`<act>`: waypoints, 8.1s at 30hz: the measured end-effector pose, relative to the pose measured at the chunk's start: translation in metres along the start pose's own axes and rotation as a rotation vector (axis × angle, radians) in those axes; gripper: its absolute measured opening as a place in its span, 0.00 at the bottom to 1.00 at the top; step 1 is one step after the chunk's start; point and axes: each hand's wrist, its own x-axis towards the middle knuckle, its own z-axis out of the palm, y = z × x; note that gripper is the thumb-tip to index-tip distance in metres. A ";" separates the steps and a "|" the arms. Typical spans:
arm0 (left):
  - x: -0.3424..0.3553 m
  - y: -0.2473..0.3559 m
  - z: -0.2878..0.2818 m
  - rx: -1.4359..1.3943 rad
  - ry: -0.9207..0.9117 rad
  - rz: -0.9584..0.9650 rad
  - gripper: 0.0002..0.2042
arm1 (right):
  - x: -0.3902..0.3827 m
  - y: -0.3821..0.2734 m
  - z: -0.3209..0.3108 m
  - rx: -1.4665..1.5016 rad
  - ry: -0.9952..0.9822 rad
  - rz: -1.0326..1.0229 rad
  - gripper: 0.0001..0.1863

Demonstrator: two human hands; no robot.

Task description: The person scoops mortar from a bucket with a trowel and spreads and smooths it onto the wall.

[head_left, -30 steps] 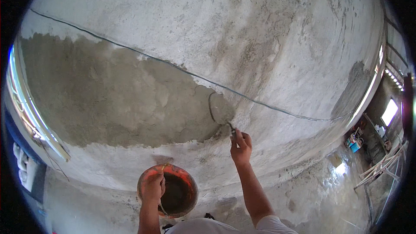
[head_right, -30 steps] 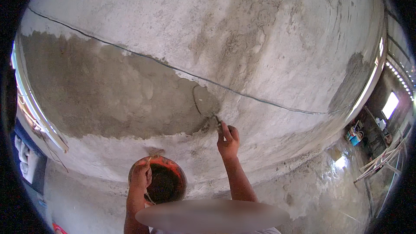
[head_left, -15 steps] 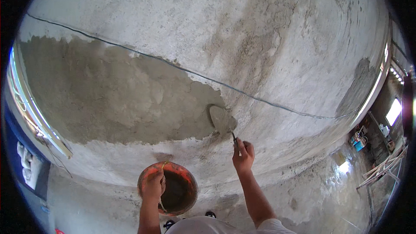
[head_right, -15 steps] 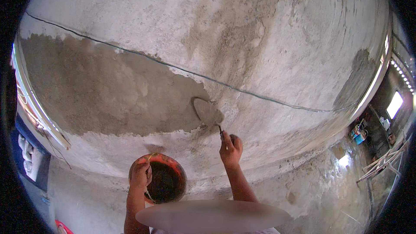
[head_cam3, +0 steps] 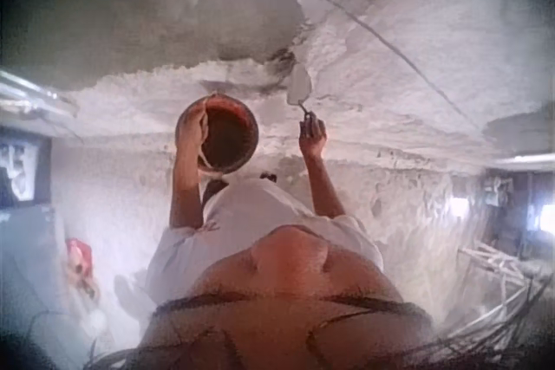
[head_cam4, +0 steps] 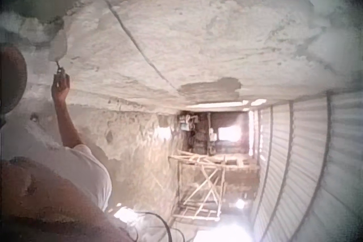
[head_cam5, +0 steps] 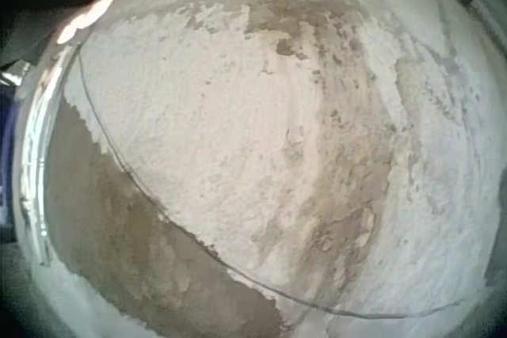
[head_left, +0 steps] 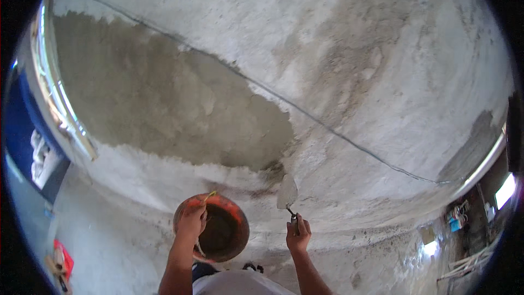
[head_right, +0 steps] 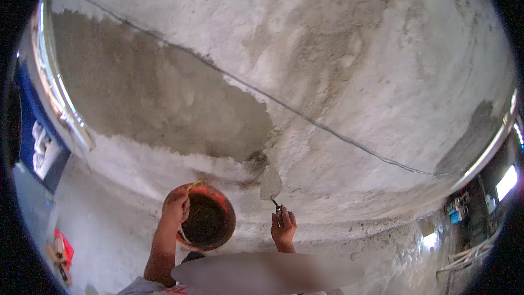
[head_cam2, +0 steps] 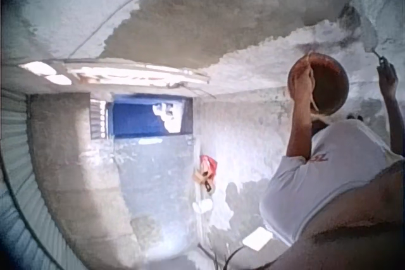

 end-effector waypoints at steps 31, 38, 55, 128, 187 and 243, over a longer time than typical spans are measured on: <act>-0.015 0.060 0.042 -0.203 -0.192 0.102 0.16 | 0.078 -0.150 0.100 -0.753 -1.297 -0.743 0.10; -0.008 0.075 0.059 -0.207 -0.266 0.060 0.22 | 0.079 -0.168 0.083 -0.875 -1.379 -0.679 0.12; -0.011 0.087 0.030 -0.314 -0.507 -0.065 0.21 | 0.039 -0.202 0.085 -0.836 -1.570 -0.503 0.19; -0.029 0.035 -0.102 -0.424 0.152 -0.158 0.22 | 0.077 -0.073 0.047 -0.135 0.364 -0.296 0.20; 0.019 -0.014 -0.092 -0.461 -0.114 -0.161 0.20 | 0.109 -0.090 0.031 -0.210 0.332 -0.427 0.19; 0.013 -0.050 -0.253 -0.328 -0.096 -0.175 0.12 | -0.004 -0.091 0.132 -0.093 0.357 0.010 0.13</act>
